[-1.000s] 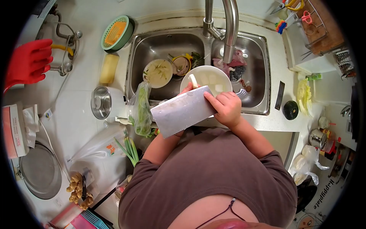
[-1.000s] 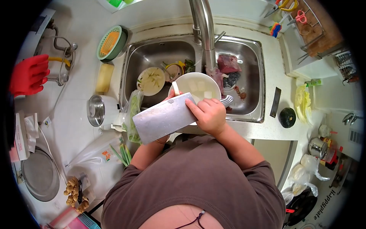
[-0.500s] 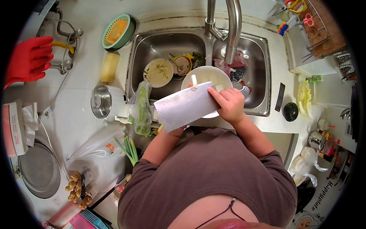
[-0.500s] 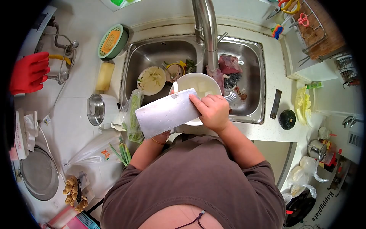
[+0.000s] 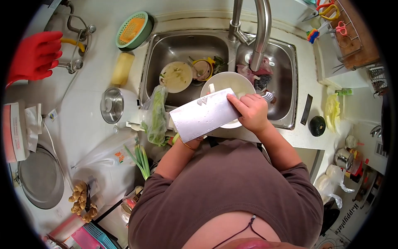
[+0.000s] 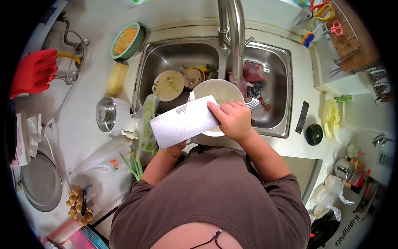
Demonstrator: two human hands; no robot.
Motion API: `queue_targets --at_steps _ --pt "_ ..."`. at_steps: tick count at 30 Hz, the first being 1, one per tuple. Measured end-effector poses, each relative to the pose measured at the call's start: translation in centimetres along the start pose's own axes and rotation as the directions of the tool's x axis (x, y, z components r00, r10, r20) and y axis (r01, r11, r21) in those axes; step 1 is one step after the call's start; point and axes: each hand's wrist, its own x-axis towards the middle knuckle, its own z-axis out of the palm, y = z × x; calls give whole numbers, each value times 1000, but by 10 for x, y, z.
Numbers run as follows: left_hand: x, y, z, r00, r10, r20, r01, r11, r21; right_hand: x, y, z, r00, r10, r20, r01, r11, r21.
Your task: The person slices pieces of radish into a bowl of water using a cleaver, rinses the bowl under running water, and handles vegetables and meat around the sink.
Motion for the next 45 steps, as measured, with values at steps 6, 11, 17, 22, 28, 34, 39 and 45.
queue_targets --at_steps 6,11,17,22,28,34,39,45 --pt "-2 11 32 957 276 -95 84 51 995 -3 17 11 992 123 1 -123 991 -60" --pt "-13 23 26 929 -84 -360 -7 969 -245 -8 41 25 953 301 -25 -302 947 -111" --pt "-23 30 15 886 88 -456 -130 990 -61 10 4 12 998 58 13 -58 993 99" --pt "-22 35 42 843 150 -516 -78 984 160 21 -18 11 998 -37 41 31 988 153" --pt "-22 37 36 893 120 -435 -73 990 122 20 -12 10 997 14 81 -25 989 145" --pt "-32 56 9 940 23 -339 20 992 125 8 39 28 955 288 66 -289 957 -4" --pt "-67 99 18 768 283 -575 255 689 679 5 46 22 911 385 147 -379 923 -70" --pt "-105 78 -7 703 474 -530 572 67 818 -3 42 25 906 396 150 -397 918 -21"
